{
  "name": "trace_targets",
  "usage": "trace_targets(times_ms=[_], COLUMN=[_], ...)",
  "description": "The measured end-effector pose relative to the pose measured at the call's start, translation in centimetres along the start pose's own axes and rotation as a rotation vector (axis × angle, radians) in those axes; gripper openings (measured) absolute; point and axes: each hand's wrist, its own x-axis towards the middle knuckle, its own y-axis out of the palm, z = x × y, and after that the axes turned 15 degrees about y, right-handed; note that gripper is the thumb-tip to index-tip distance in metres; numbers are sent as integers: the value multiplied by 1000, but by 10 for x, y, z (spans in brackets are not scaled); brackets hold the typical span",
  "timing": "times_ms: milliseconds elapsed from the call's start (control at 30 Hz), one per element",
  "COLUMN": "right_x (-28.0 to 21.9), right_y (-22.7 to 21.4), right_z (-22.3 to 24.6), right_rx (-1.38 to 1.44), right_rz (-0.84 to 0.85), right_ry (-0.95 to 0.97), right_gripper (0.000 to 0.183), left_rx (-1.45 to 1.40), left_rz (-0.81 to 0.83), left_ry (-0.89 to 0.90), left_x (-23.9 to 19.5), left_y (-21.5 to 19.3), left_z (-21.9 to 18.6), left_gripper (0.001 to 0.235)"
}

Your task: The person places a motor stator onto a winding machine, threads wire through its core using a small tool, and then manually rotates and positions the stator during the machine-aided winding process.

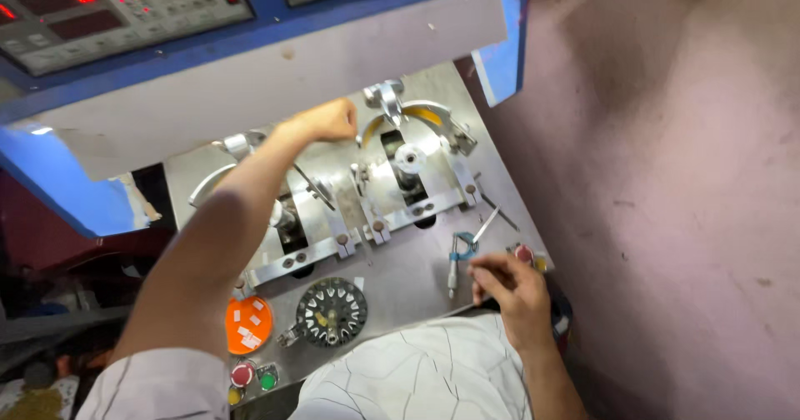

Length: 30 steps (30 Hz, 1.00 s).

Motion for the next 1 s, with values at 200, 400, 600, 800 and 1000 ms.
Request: trace_targets(times_ms=[200, 400, 600, 800, 1000], right_x=[66, 138, 177, 191, 205], right_y=[39, 102, 136, 139, 141], right_z=[58, 154, 190, 199, 217], right_rx=[-39, -349, -758, -774, -984], right_rz=[174, 90, 161, 194, 144], right_ry=[-171, -303, -536, -281, -262], right_gripper=[10, 19, 19, 20, 22], left_rx=[-710, -1029, -856, -811, -949], left_rz=[-446, -495, -279, -327, -425], left_ry=[-227, -197, -195, -150, -189], left_x=[-30, -36, -23, -8, -2], left_y=[1, 11, -4, -2, -15], left_z=[-21, -54, -75, -68, -86], left_gripper=[14, 15, 17, 26, 44])
